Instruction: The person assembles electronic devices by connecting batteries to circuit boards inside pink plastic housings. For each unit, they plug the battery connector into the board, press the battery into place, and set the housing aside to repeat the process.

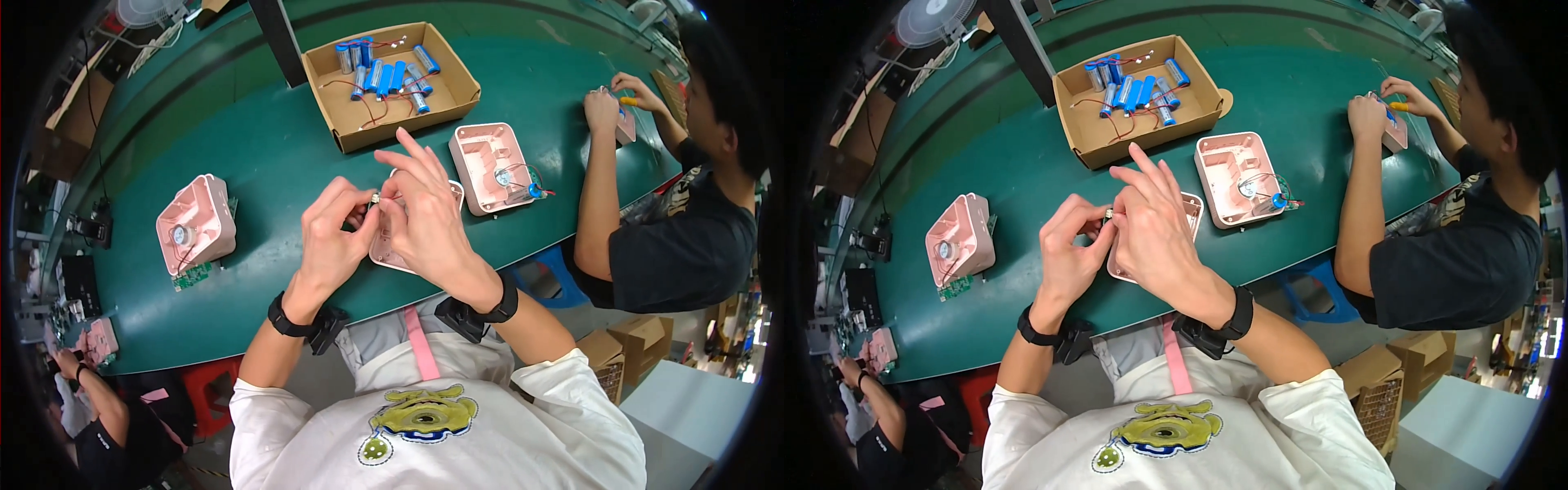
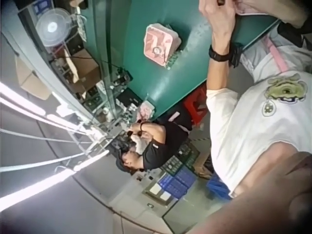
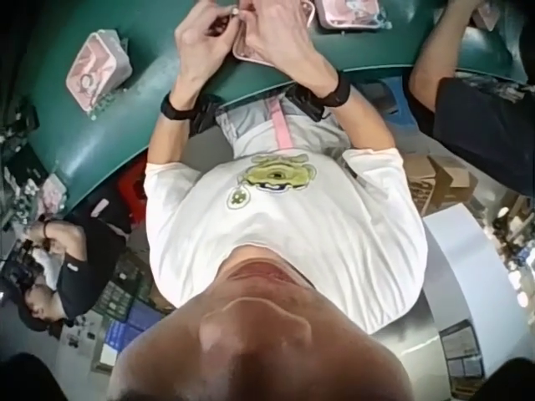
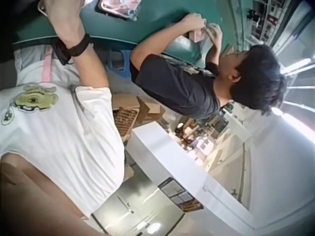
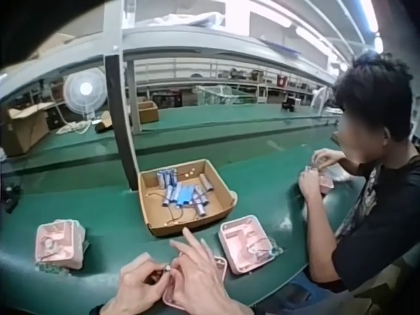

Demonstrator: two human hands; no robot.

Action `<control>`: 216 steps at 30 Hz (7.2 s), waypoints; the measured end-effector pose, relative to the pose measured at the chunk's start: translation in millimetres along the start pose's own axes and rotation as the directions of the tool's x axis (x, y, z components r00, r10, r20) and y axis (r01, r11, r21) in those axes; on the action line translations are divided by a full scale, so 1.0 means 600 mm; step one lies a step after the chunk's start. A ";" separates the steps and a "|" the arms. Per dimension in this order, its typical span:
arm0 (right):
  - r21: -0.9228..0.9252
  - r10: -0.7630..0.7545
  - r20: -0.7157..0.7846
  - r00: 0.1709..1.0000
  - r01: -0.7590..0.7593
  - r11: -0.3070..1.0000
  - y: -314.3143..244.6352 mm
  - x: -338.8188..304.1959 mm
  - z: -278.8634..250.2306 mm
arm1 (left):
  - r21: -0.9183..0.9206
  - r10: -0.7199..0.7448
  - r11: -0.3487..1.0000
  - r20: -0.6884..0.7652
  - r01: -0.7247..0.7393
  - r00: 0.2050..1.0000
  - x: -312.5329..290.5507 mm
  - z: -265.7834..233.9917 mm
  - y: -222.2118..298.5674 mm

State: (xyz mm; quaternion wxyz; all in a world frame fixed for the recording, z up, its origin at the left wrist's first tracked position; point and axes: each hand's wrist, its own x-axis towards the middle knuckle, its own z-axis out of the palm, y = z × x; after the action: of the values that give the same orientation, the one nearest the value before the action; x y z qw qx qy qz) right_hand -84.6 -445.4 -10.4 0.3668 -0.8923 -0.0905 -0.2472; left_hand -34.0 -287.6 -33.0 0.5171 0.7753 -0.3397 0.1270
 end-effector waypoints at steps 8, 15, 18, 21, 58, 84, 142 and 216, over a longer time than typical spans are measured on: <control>0.020 0.014 -0.014 1.000 -0.014 1.000 -0.004 -0.005 -0.003 | -0.005 0.027 1.000 -0.011 -0.027 1.000 0.002 -0.002 0.000; -0.009 -0.006 -0.019 1.000 0.006 1.000 -0.002 0.001 0.005 | 0.005 0.006 1.000 -0.003 -0.006 1.000 0.000 -0.006 0.002; -0.021 -0.013 -0.018 1.000 0.013 1.000 0.003 0.007 0.011 | -0.009 -0.032 0.999 -0.001 0.032 0.999 0.005 -0.010 -0.007; -0.050 -0.018 0.003 1.000 0.019 0.999 0.005 0.012 -0.002 | -0.075 -0.112 0.991 0.018 0.113 0.994 0.006 -0.010 -0.014; -0.297 0.195 -0.043 0.980 -0.199 0.934 -0.002 -0.172 -0.114 | -0.133 -0.360 0.893 0.364 0.430 0.859 -0.045 0.028 0.068; -0.606 0.133 -0.164 0.977 -0.207 0.768 0.133 -0.082 -0.205 | 0.624 0.014 0.781 -0.078 0.038 0.997 -0.066 -0.248 0.056; 0.765 0.354 0.233 0.906 -0.396 0.508 0.020 0.012 -0.112 | -0.324 -0.550 0.611 0.482 0.722 0.682 0.002 -0.036 -0.045; -0.518 0.064 0.479 0.875 0.224 0.825 0.093 0.307 -0.118 | -0.318 -0.210 0.909 0.207 0.269 0.955 -0.021 -0.014 -0.017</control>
State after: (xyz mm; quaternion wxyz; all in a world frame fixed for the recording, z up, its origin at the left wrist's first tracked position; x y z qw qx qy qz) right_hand 66.5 -538.5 91.8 0.0447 -0.9878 -0.1402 -0.0511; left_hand -35.4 -272.9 -43.9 0.6251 0.7172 -0.3011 -0.0647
